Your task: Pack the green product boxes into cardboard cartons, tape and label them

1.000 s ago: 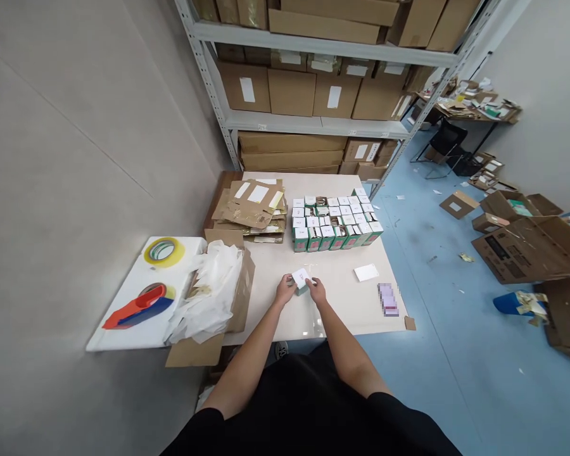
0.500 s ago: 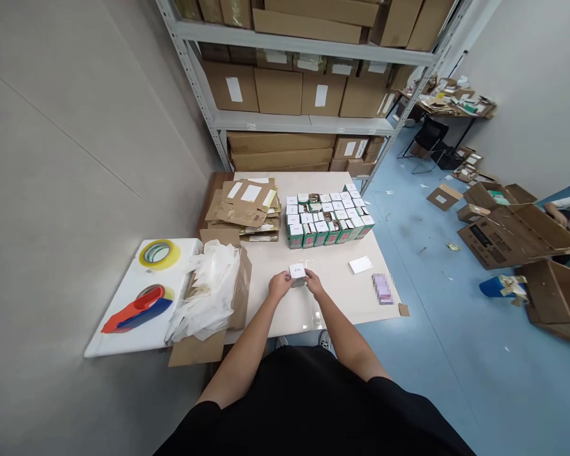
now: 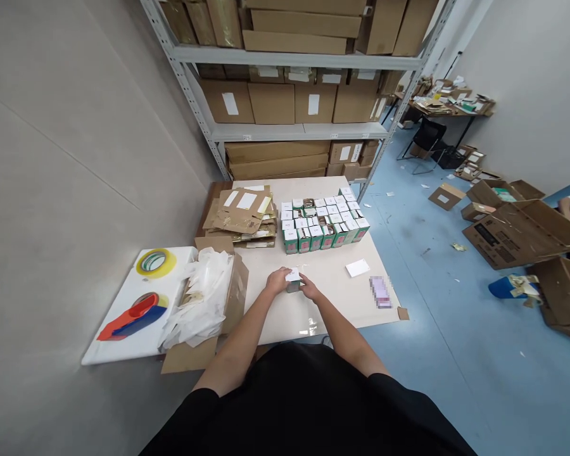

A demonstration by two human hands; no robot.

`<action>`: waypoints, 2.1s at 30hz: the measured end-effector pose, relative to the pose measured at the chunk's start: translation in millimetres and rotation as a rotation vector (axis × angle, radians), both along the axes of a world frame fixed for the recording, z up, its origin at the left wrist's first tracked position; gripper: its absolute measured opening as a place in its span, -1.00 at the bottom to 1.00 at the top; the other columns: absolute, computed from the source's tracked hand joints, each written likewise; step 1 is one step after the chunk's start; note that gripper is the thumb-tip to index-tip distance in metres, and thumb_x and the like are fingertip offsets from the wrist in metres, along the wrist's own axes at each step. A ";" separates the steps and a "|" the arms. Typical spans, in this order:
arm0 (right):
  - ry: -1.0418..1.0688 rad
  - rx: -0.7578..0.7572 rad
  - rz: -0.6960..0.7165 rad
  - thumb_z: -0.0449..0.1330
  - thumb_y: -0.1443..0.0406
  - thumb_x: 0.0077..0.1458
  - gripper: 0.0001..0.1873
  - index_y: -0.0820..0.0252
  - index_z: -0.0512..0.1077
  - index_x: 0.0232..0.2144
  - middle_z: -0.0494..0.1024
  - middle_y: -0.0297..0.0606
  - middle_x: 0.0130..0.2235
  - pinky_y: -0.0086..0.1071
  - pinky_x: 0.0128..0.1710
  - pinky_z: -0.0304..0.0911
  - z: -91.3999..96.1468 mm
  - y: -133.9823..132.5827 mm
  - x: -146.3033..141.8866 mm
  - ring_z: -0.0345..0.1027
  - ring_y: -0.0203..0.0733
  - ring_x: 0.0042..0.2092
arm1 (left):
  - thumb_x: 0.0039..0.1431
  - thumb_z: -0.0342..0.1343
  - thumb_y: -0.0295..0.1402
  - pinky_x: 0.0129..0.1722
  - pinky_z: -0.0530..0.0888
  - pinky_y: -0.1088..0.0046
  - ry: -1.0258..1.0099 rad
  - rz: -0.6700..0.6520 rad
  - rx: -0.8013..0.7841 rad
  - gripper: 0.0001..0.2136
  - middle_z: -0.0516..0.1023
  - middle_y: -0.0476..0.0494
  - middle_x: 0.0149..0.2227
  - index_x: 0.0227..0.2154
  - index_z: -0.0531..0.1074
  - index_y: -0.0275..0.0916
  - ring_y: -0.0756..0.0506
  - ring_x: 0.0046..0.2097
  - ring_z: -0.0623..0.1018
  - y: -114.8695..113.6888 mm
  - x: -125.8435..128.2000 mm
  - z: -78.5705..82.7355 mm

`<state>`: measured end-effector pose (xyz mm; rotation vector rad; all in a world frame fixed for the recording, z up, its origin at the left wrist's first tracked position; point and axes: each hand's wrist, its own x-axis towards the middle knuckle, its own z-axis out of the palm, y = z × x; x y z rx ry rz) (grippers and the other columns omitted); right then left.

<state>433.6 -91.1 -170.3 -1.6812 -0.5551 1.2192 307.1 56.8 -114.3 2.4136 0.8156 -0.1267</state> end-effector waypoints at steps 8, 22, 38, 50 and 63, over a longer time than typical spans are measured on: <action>0.040 0.009 0.055 0.17 0.42 -0.07 -0.07 -0.06 0.20 0.39 0.43 -0.25 0.30 -0.06 0.26 0.22 -2.7 -2.4 1.3 0.38 -0.04 0.22 | 0.32 0.08 -0.17 0.09 0.42 0.38 -0.129 0.254 -0.252 -0.59 0.62 -0.16 0.09 0.16 0.52 -0.14 -0.19 0.10 0.57 33.3 16.7 -4.8; -0.031 0.022 0.001 0.23 0.34 -0.05 -0.18 -0.03 0.29 0.31 0.50 -0.21 0.22 -0.08 0.24 0.24 -13.9 2.8 -0.7 0.37 -0.03 0.23 | 0.31 0.12 -0.22 0.12 0.44 0.35 -0.206 0.529 -0.200 -0.63 0.51 -0.27 0.19 0.11 0.52 -0.19 -0.18 0.13 0.56 8.3 14.7 -28.2; -0.477 -0.274 -0.046 0.10 0.11 0.25 -0.72 0.11 0.53 -0.25 0.65 -0.17 -0.22 -0.32 -0.08 0.31 13.0 39.1 2.8 0.51 -0.03 -0.07 | 0.12 0.12 -0.52 0.19 0.45 0.32 -0.304 0.441 -0.595 -0.39 0.48 -0.24 0.26 0.29 0.37 -0.25 -0.18 0.23 0.50 4.6 -9.6 -34.1; -0.609 -0.151 -0.105 0.11 0.25 0.17 -0.67 0.07 0.50 -0.04 0.50 -0.17 0.09 -0.25 0.16 0.26 13.5 32.6 -0.6 0.41 -0.08 0.08 | -0.07 0.40 -0.42 0.16 0.46 0.18 -0.281 0.318 -0.517 -0.04 0.52 -0.26 0.20 0.41 0.10 -0.12 -0.28 0.17 0.54 -16.0 -13.0 -40.9; -0.690 -0.232 0.115 0.53 0.25 -0.33 -0.57 0.13 0.53 -0.33 0.22 0.00 0.36 -0.10 0.10 0.26 60.7 65.6 -7.2 0.12 0.33 0.30 | -0.03 0.38 -0.36 -0.01 0.52 0.30 -0.128 0.322 -0.374 -0.18 0.60 -0.18 0.12 0.34 0.24 -0.11 -0.26 0.05 0.62 -14.3 -11.9 -28.1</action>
